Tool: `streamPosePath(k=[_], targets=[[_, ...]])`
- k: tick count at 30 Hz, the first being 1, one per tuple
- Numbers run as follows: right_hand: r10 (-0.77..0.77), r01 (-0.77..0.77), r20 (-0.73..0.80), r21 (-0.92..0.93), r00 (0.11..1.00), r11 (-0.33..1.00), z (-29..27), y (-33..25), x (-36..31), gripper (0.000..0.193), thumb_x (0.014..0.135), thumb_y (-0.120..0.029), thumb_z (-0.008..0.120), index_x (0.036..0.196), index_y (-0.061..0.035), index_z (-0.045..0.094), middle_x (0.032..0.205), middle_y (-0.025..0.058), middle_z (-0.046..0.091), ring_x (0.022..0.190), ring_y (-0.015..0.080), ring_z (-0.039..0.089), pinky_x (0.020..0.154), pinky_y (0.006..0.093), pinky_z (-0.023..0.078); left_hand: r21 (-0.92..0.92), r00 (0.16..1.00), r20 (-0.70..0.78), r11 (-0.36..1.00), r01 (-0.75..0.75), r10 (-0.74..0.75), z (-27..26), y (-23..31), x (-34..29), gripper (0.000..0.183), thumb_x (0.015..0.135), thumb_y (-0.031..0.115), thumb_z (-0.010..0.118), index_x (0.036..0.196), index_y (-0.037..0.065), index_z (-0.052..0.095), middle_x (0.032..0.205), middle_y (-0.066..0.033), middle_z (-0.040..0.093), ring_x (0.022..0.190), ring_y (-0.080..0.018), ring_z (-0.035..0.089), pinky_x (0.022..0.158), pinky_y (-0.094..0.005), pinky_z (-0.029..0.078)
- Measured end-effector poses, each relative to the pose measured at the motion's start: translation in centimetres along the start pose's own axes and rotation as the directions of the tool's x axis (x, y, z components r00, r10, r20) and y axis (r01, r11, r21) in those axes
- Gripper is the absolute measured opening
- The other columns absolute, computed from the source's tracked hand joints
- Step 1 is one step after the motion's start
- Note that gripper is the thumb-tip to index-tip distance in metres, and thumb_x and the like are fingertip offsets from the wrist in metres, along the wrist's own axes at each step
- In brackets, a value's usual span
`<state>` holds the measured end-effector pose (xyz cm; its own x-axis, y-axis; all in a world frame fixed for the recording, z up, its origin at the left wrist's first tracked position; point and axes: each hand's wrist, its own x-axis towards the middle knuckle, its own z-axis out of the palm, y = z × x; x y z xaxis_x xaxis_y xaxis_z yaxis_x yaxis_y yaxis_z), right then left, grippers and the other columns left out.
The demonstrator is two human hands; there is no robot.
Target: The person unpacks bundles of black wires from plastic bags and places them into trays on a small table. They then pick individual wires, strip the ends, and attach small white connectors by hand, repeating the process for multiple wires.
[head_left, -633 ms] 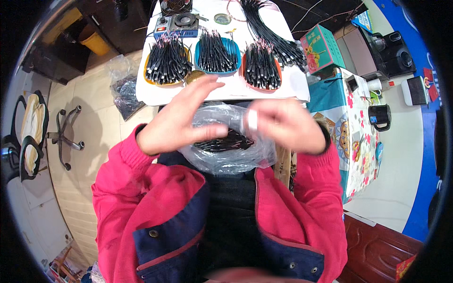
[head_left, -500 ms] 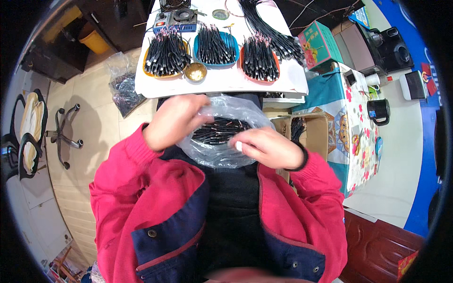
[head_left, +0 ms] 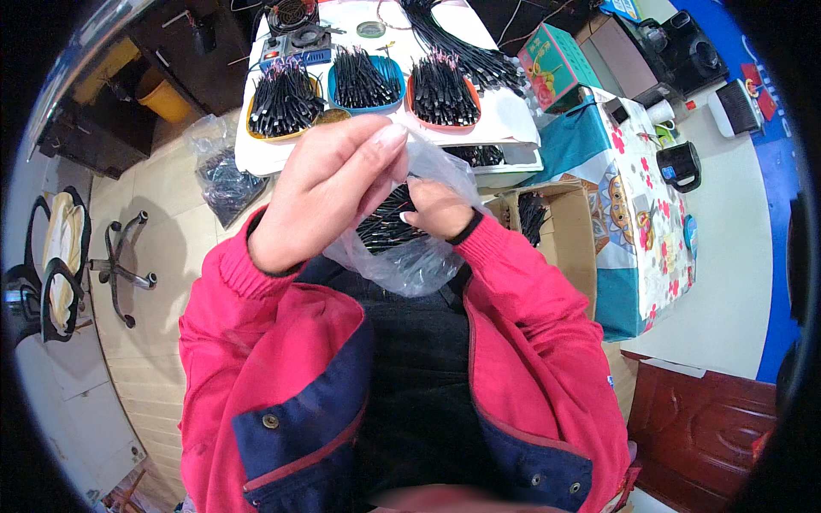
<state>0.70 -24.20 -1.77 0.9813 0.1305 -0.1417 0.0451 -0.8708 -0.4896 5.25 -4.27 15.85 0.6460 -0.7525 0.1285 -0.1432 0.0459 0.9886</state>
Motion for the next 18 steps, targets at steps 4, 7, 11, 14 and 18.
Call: streamPosePath(k=[4,7,11,14,18], targets=[[0.007,-0.004,0.033,-0.096,0.999,0.995,2.8,1.3,2.7,0.046,0.070,-0.023,0.071,0.110,-0.0039,0.059,0.106,0.0205,0.060,0.102,0.0349,0.058,0.087,0.0451,0.046,-0.010,0.999,0.012,0.999,0.038,-0.037,-0.4,0.1,-1.5,0.038,0.103,0.025,0.041,0.075,0.003,0.053,0.052,0.0045,0.043,0.047,-0.0027,0.036,0.045,-0.0211,0.028],[0.052,-0.048,0.041,-0.099,0.998,0.994,4.4,1.8,3.1,0.045,0.071,-0.022,0.070,0.111,-0.0054,0.058,0.106,0.0193,0.057,0.103,0.0368,0.055,0.090,0.0458,0.045,-0.013,0.999,0.003,0.999,0.039,-0.039,-0.7,0.0,-1.8,0.037,0.103,0.024,0.040,0.077,0.002,0.053,0.053,0.0037,0.044,0.046,-0.0028,0.036,0.044,-0.0207,0.028],[-0.028,0.026,-0.061,-0.028,0.998,0.999,5.5,2.0,2.3,0.045,0.071,-0.018,0.069,0.112,-0.0041,0.056,0.105,0.0193,0.056,0.104,0.0376,0.053,0.091,0.0456,0.043,-0.097,0.999,0.032,0.995,0.029,-0.026,-0.9,-0.3,-1.9,0.036,0.103,0.022,0.040,0.078,0.001,0.054,0.054,0.0028,0.044,0.046,-0.0029,0.037,0.044,-0.0206,0.028],[-0.085,0.085,-0.075,-0.010,0.994,0.996,5.2,1.6,1.4,0.048,0.072,-0.015,0.069,0.115,-0.0022,0.053,0.109,0.0191,0.056,0.105,0.0377,0.052,0.092,0.0450,0.043,-0.111,0.999,0.036,0.993,0.027,-0.023,-1.1,-0.6,-2.0,0.036,0.103,0.022,0.039,0.079,0.000,0.055,0.055,0.0026,0.045,0.047,-0.0029,0.037,0.045,-0.0204,0.029],[-0.205,0.188,-0.277,-0.088,0.939,0.978,3.4,0.6,0.7,0.051,0.074,-0.016,0.068,0.120,-0.0016,0.053,0.117,0.0187,0.056,0.108,0.0369,0.051,0.094,0.0446,0.042,-0.132,0.999,0.036,0.991,0.006,-0.001,-1.6,-0.7,-2.2,0.035,0.103,0.022,0.039,0.082,-0.001,0.056,0.058,0.0023,0.046,0.049,-0.0027,0.038,0.046,-0.0198,0.029]])
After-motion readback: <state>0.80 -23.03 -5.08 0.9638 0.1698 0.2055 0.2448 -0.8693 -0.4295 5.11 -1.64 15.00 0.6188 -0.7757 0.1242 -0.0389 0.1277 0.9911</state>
